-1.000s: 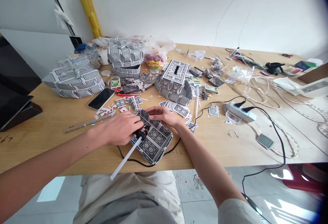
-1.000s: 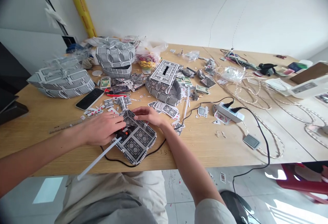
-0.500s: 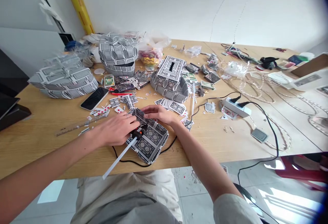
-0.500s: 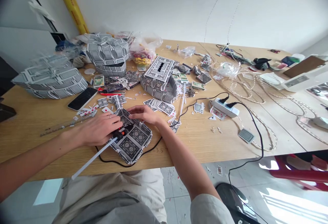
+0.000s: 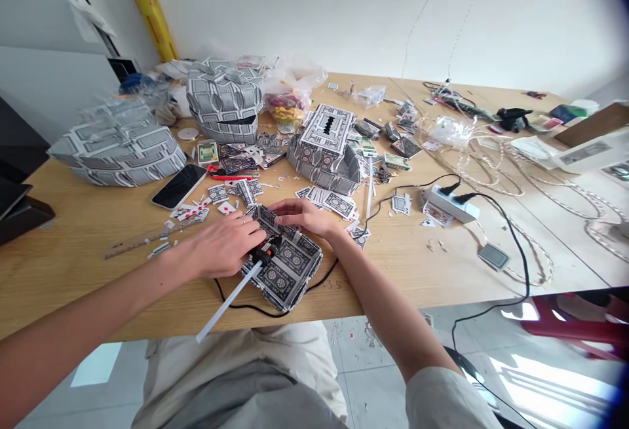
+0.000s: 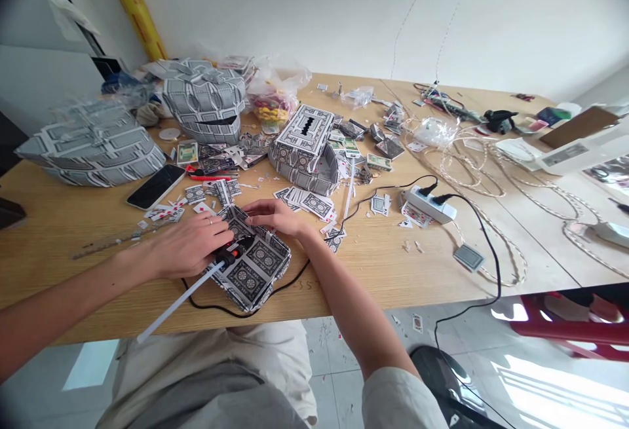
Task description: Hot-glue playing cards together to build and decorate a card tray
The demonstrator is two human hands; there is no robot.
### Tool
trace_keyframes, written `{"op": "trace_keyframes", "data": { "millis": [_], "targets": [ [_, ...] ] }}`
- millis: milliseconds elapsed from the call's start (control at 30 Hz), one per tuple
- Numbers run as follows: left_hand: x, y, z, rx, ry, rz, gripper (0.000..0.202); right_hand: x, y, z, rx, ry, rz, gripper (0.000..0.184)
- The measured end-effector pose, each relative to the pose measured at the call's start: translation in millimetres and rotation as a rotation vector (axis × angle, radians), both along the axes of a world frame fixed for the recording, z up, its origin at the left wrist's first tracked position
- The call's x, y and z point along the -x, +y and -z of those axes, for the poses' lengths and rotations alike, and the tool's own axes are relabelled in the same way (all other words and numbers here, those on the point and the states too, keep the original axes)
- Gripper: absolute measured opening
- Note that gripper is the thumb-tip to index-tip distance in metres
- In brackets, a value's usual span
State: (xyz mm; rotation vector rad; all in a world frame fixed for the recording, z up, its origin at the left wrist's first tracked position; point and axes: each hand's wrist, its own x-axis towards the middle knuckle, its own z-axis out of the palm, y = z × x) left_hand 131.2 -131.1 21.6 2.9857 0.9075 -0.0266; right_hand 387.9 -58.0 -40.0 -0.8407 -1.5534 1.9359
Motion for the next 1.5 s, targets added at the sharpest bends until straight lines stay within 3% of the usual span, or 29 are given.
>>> {"op": "trace_keyframes", "data": {
  "millis": [333,633,833,1267,1500],
  "targets": [
    [3,2,-0.3,-0.028,-0.009,0.000,0.015,1,-1,-1.7,0.025,0.010,0.011,0.041],
    [5,4,4.4,-0.021,-0.014,-0.012,0.016,-2,-1,0.6,-0.056,-0.074,0.027,0.041],
    [4,3,0.2,-0.014,-0.022,-0.027,0.019,0,-1,-0.7,0.002,0.001,0.013,0.042],
    [2,1,-8.5,-0.026,0.070,-0.098,0.013,-1,2,6.8,-0.047,-0.015,0.029,0.038],
    [6,2,-5.7,-0.059,0.096,-0.115,0.012,-1,2,5.1,-0.036,-0.005,0.031,0.036]
  ]
}}
